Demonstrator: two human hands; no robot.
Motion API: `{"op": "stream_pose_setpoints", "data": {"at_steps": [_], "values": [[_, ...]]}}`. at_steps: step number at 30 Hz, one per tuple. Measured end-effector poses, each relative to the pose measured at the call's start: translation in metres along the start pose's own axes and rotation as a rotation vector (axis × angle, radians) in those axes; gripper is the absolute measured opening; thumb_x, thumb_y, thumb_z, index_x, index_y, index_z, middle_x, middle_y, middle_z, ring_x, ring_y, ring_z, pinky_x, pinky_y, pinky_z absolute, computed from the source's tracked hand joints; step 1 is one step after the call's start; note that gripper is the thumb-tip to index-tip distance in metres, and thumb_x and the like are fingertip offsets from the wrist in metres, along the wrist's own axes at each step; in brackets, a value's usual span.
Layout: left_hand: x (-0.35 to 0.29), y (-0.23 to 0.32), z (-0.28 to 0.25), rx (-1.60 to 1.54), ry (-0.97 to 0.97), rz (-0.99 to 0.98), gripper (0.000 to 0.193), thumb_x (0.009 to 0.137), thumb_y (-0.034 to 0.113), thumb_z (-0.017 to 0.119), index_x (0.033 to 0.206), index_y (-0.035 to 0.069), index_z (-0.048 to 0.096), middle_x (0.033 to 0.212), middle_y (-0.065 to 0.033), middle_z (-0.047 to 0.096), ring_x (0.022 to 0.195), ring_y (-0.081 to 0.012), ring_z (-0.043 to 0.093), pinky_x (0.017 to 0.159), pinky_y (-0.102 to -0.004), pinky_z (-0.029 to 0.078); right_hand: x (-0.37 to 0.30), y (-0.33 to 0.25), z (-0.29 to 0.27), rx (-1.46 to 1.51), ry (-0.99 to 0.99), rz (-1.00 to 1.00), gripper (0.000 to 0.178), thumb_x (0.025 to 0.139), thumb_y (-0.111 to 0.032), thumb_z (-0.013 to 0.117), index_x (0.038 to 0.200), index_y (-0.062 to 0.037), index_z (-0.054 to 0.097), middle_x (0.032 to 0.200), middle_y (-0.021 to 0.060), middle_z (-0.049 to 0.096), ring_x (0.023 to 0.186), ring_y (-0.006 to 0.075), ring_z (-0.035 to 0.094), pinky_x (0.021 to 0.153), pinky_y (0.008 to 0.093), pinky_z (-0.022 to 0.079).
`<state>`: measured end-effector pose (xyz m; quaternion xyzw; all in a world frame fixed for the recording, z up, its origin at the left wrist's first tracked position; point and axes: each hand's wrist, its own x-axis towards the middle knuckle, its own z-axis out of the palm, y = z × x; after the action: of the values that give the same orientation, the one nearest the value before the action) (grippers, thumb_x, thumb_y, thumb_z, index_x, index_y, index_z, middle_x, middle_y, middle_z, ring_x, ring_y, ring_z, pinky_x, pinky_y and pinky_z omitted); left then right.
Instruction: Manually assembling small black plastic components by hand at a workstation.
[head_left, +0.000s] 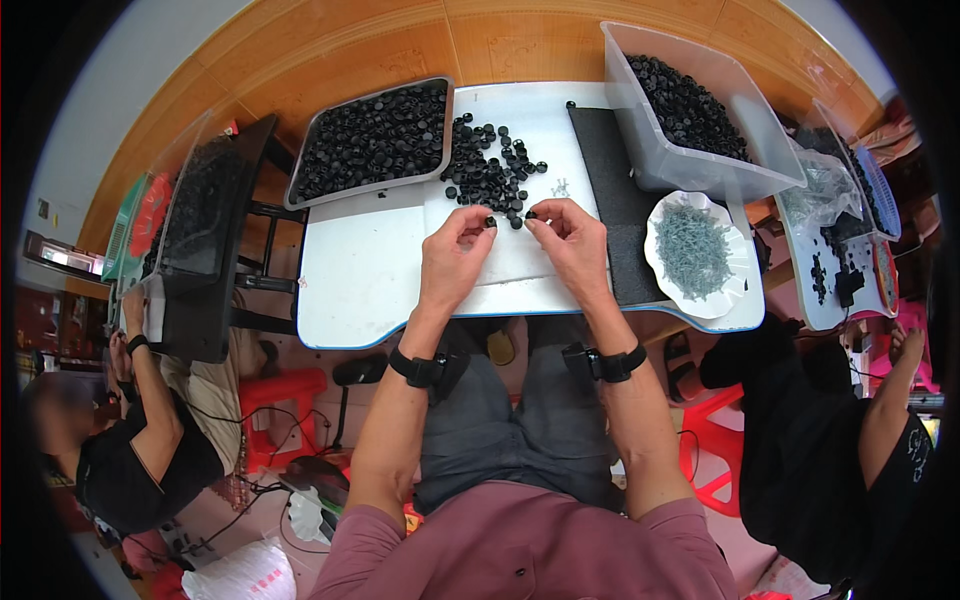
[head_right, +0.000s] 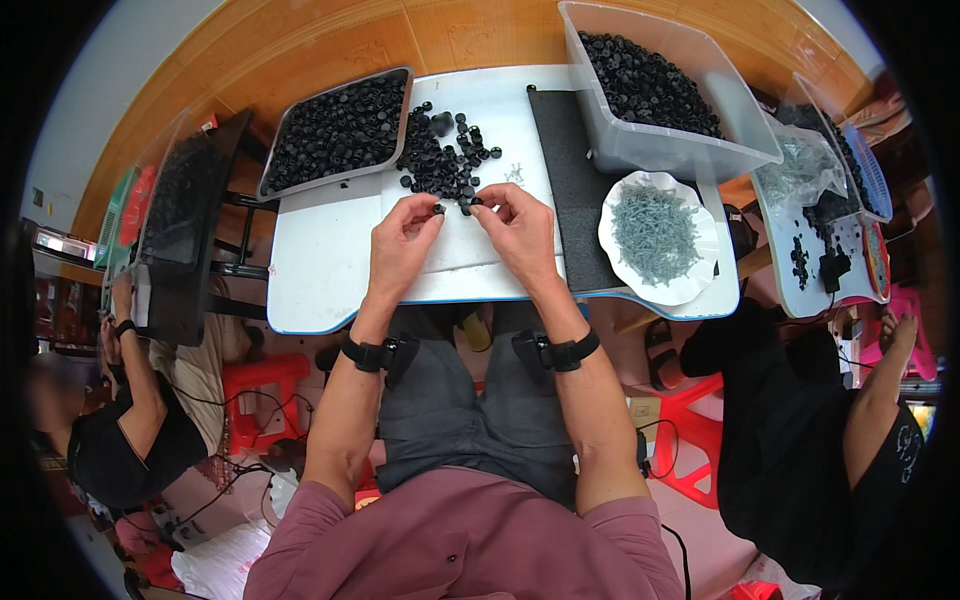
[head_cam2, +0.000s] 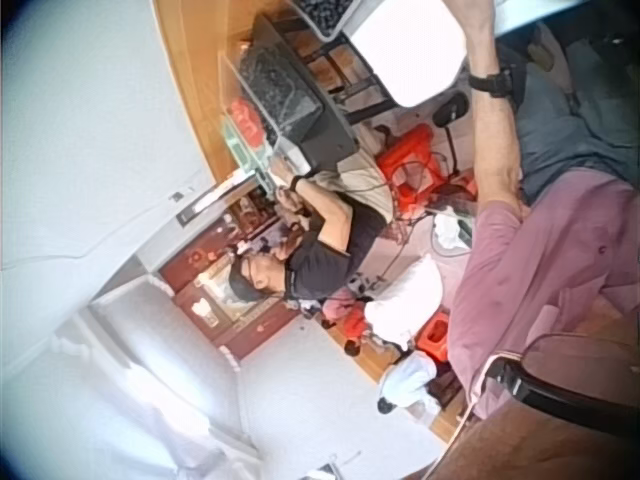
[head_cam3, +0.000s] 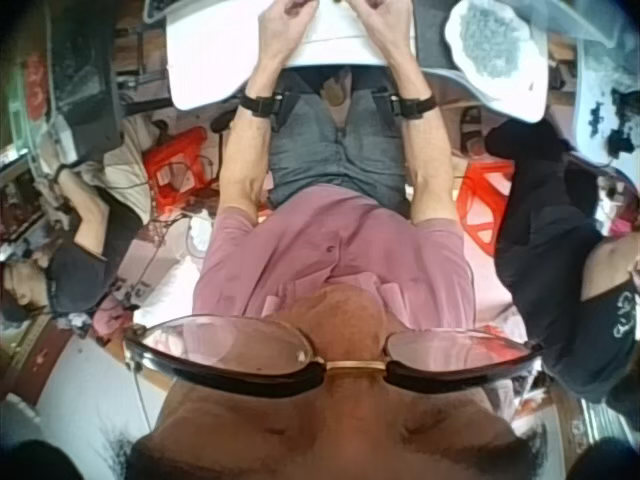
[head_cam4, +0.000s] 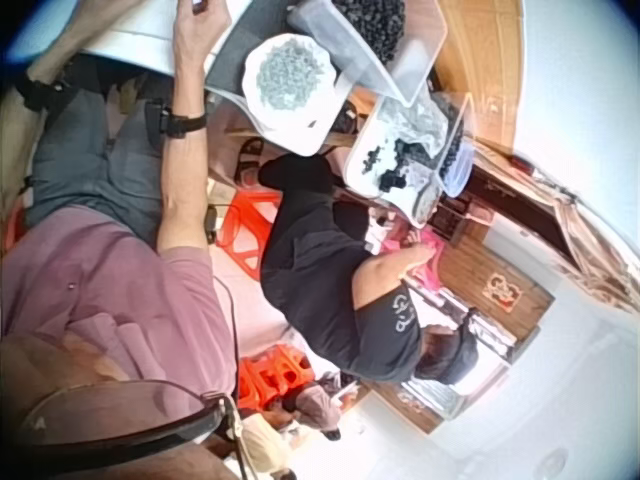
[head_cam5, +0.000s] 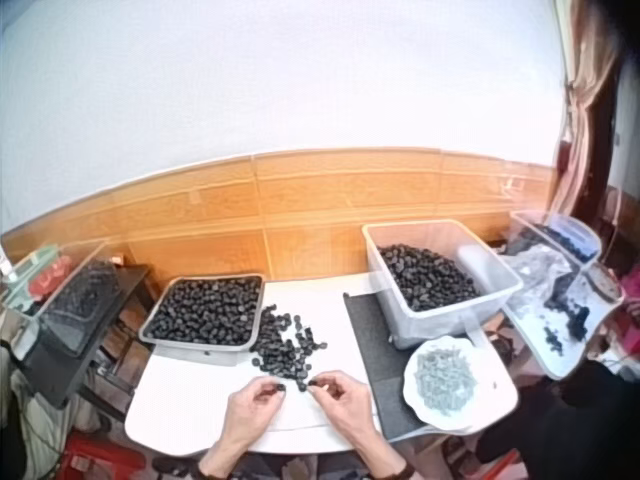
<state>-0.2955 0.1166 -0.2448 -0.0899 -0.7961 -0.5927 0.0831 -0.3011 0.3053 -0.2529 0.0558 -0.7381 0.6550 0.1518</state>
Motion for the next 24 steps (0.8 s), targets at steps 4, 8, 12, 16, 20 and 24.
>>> {"op": "stream_pose_setpoints", "data": {"at_steps": [4,8,12,16,20,24], "values": [[0.0037,0.0031,0.0032,-0.490,-0.054,-0.167,0.024,0.093,-0.004,0.068,0.117,-0.004,0.067,0.112,-0.0113,0.073,0.104,-0.0161,0.070,0.093,-0.0290,0.057,-0.0009,-0.0012,-0.0008,-0.006,-0.002,-0.002,0.017,0.085,-0.004,0.079,0.101,-0.0008,0.075,0.082,0.0027,0.073,0.062,0.0032,0.056,0.056,0.0214,0.047],[0.0071,0.0051,0.0071,-0.540,-0.090,-0.188,0.025,0.094,-0.006,0.066,0.119,-0.004,0.066,0.120,-0.0131,0.072,0.107,-0.0176,0.070,0.099,-0.0293,0.055,-0.0029,-0.0019,-0.0028,0.009,-0.018,-0.003,0.018,0.085,-0.004,0.079,0.102,-0.0008,0.075,0.083,0.0028,0.073,0.062,0.0032,0.057,0.056,0.0210,0.047],[0.0048,0.0009,0.0091,-0.504,-0.097,-0.180,0.025,0.093,-0.007,0.068,0.118,-0.004,0.066,0.118,-0.0123,0.072,0.108,-0.0166,0.069,0.099,-0.0289,0.055,-0.0052,-0.0020,-0.0009,0.036,-0.039,-0.021,0.019,0.085,-0.002,0.080,0.103,-0.0009,0.076,0.083,0.0031,0.073,0.063,0.0033,0.058,0.056,0.0204,0.047],[0.0024,-0.0006,0.0088,-0.541,-0.089,-0.160,0.026,0.092,-0.007,0.068,0.118,-0.004,0.067,0.116,-0.0113,0.072,0.108,-0.0158,0.069,0.098,-0.0283,0.055,-0.0056,-0.0014,-0.0003,0.060,-0.060,-0.036,0.018,0.085,-0.002,0.079,0.102,-0.0008,0.076,0.084,0.0035,0.074,0.064,0.0040,0.059,0.056,0.0207,0.047],[0.0031,-0.0013,0.0083,-0.556,-0.092,-0.194,0.031,0.092,-0.008,0.069,0.122,-0.004,0.066,0.120,-0.0135,0.072,0.110,-0.0163,0.068,0.099,-0.0288,0.054,-0.0060,-0.0043,-0.0008,0.056,-0.069,-0.066,0.018,0.085,-0.002,0.079,0.103,-0.0011,0.076,0.085,0.0041,0.074,0.065,0.0051,0.061,0.057,0.0217,0.049],[0.0032,-0.0007,0.0074,-0.510,-0.135,-0.169,0.031,0.093,-0.007,0.067,0.124,-0.005,0.066,0.121,-0.0131,0.072,0.109,-0.0158,0.068,0.099,-0.0286,0.055,-0.0060,-0.0010,-0.0008,0.047,-0.077,-0.070,0.019,0.085,-0.003,0.080,0.103,-0.0017,0.076,0.085,0.0047,0.074,0.064,0.0059,0.061,0.057,0.0224,0.049]]}}
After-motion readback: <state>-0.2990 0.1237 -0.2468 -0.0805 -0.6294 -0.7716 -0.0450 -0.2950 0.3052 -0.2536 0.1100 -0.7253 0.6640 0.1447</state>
